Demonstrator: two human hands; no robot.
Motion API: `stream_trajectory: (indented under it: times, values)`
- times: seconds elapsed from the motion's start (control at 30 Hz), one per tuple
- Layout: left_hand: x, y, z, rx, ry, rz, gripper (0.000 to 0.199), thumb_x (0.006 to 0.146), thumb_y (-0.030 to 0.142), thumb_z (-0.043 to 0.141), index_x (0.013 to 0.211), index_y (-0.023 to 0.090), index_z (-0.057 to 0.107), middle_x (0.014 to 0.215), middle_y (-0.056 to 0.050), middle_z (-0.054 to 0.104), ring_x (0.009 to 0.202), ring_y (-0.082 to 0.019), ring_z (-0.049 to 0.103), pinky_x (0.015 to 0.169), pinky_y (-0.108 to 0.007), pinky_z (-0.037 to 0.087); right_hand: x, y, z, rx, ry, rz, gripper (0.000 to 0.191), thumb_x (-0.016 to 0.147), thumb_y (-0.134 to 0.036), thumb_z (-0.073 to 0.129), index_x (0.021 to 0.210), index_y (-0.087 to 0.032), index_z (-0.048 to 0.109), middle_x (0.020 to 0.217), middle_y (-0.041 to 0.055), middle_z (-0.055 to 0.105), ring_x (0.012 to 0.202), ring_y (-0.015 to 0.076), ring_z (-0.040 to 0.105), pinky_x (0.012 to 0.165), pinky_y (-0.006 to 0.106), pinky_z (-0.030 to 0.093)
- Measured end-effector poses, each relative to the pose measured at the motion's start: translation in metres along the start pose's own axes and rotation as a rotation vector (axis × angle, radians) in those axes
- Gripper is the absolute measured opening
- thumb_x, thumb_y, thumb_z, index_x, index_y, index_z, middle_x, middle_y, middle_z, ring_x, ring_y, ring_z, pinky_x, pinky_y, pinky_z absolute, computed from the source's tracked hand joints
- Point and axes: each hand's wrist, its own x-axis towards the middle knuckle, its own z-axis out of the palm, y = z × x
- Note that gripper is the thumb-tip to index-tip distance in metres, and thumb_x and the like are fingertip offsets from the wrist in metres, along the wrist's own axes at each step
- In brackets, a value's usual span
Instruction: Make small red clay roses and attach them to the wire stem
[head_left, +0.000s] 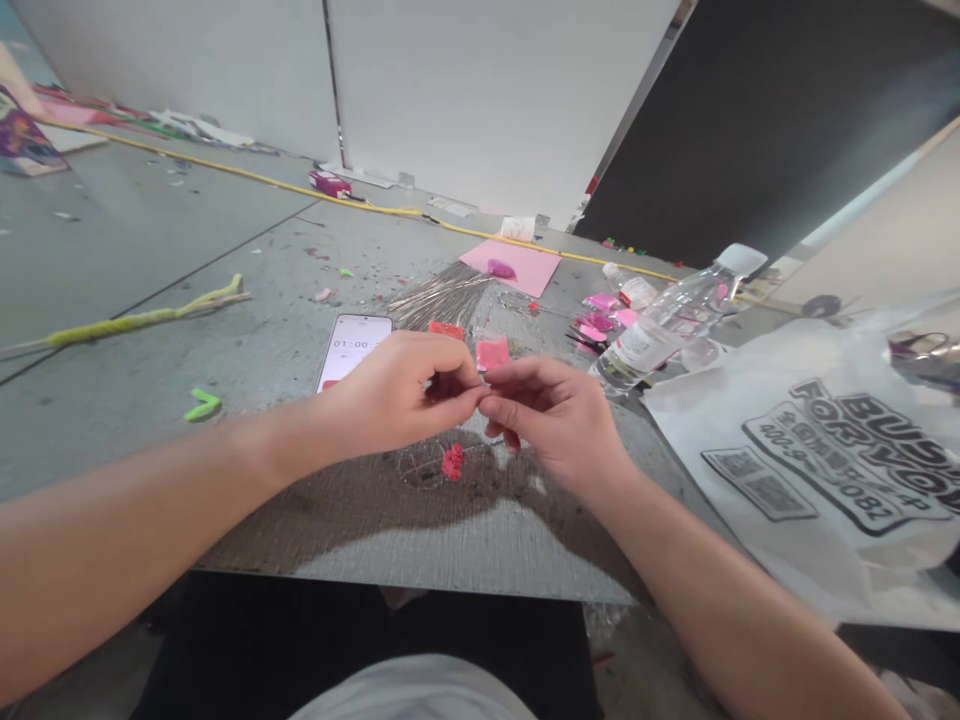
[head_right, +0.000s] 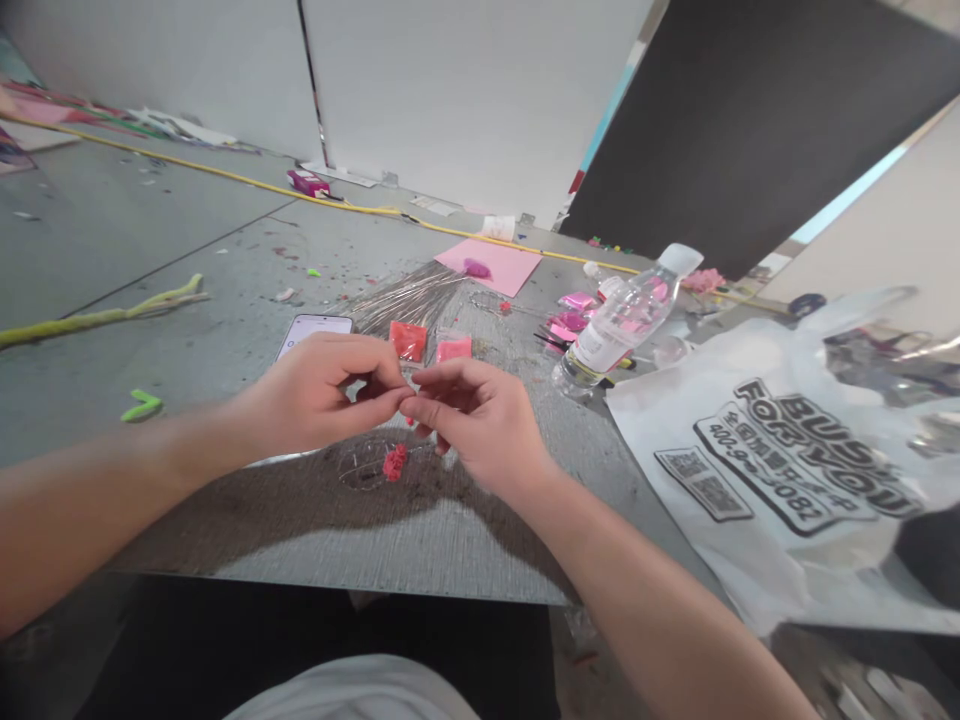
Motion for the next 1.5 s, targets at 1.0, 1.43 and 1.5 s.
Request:
stream_trajectory:
  times: [1.0,1.43,1.5]
  values:
    - [-0.004,0.008,0.007,-0.583,-0.096,-0.341,0.022,0.090,0.029,0.069,0.074,0.016,0.060,0.072,0.000,0.061,0.066,-0.011,0.056,0.057,-0.024,0.044,-0.005,-0.010,-0.010,-0.656,-0.026,-0.900,0.020,0.096,-0.014,0.072,0.109,-0.026,0.080,0.099,0.0055,0.078,0.085,0.0162,0.074,0.076,0.031,0.063]
    - [-0.001,0.001,0.006,-0.453,-0.125,-0.389,0.025,0.093,0.034,0.067,0.076,0.017,0.062,0.067,0.001,0.056,0.057,-0.009,0.048,0.049,-0.022,0.036,-0.011,-0.013,-0.009,-0.635,0.130,-0.632,0.007,0.094,-0.024,0.076,0.087,-0.024,0.077,0.078,0.0010,0.079,0.064,0.0137,0.070,0.057,0.027,0.056]
    - [0.000,0.000,0.007,-0.469,-0.153,-0.399,0.024,0.092,0.033,0.067,0.076,0.017,0.063,0.066,0.002,0.055,0.056,-0.009,0.047,0.048,-0.021,0.036,-0.011,-0.012,-0.009,-0.678,0.150,-0.641,0.013,0.098,-0.025,0.071,0.087,-0.023,0.077,0.072,0.0005,0.077,0.063,0.0140,0.070,0.060,0.028,0.057]
